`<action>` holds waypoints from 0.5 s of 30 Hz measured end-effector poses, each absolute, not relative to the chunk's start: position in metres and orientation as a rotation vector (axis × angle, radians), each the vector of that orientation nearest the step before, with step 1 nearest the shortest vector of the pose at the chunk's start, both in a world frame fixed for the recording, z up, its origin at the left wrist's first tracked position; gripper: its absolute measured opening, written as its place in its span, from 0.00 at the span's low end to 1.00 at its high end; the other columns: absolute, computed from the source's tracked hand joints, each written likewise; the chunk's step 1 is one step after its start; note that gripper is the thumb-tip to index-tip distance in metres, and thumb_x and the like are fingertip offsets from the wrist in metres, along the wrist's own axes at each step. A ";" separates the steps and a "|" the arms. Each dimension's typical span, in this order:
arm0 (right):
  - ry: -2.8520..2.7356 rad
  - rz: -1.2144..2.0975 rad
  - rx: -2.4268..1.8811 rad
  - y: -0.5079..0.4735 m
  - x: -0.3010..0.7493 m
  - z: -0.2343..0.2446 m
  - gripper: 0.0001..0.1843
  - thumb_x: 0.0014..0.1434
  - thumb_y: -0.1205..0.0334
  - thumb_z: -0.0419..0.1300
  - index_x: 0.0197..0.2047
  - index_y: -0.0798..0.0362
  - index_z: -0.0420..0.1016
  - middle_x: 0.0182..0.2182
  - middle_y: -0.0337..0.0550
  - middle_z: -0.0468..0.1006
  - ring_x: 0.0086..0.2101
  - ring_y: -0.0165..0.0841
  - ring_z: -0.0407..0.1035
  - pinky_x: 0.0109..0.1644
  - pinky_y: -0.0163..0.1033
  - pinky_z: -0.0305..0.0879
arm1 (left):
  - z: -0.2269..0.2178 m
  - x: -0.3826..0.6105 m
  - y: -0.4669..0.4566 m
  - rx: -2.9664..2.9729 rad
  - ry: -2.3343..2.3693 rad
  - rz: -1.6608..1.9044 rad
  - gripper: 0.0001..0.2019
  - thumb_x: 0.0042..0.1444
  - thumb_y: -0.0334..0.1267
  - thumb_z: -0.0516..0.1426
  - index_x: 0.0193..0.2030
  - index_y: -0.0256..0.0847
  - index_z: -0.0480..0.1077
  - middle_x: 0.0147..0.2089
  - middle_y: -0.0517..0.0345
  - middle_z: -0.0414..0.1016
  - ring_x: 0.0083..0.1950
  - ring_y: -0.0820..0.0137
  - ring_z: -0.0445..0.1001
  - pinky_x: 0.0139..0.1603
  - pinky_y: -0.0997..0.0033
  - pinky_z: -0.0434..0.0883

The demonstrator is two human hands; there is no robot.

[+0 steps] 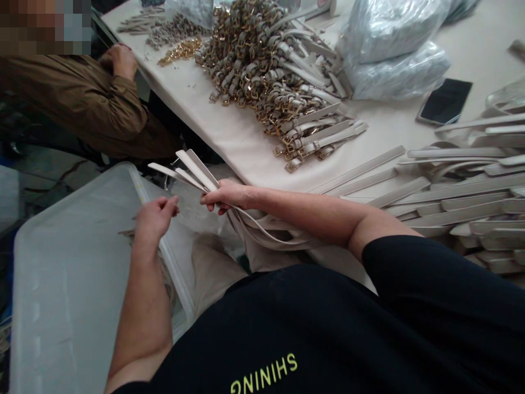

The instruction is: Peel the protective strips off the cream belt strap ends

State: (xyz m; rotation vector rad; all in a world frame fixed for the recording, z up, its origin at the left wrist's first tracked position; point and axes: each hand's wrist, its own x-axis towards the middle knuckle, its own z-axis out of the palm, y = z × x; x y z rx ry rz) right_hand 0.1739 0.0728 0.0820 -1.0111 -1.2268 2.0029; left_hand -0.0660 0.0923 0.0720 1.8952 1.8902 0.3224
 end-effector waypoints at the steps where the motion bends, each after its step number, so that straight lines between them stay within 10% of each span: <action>1: -1.205 2.010 -1.011 0.074 0.175 0.082 0.05 0.61 0.68 0.62 0.33 0.57 0.72 0.24 0.35 0.74 0.17 0.21 0.51 0.23 0.28 0.68 | 0.053 -0.067 0.081 1.761 1.826 0.368 0.23 0.57 0.60 0.52 0.27 0.43 0.71 0.28 0.50 0.78 0.36 0.55 0.79 0.42 0.58 0.76; 9: -0.947 1.969 -1.063 0.086 0.184 0.081 0.02 0.65 0.67 0.60 0.41 0.56 0.71 0.25 0.35 0.75 0.15 0.20 0.49 0.23 0.28 0.67 | -0.076 -0.059 0.036 1.540 1.890 -0.116 0.14 0.60 0.44 0.54 0.32 0.39 0.75 0.37 0.40 0.83 0.47 0.52 0.81 0.49 0.60 0.73; 15: -0.922 2.072 -1.036 0.091 0.182 0.077 0.08 0.68 0.67 0.53 0.48 0.58 0.70 0.27 0.36 0.77 0.15 0.21 0.49 0.25 0.29 0.68 | -0.133 -0.062 0.055 1.507 1.995 -0.068 0.31 0.57 0.45 0.61 0.64 0.28 0.65 0.65 0.26 0.70 0.66 0.47 0.70 0.62 0.56 0.66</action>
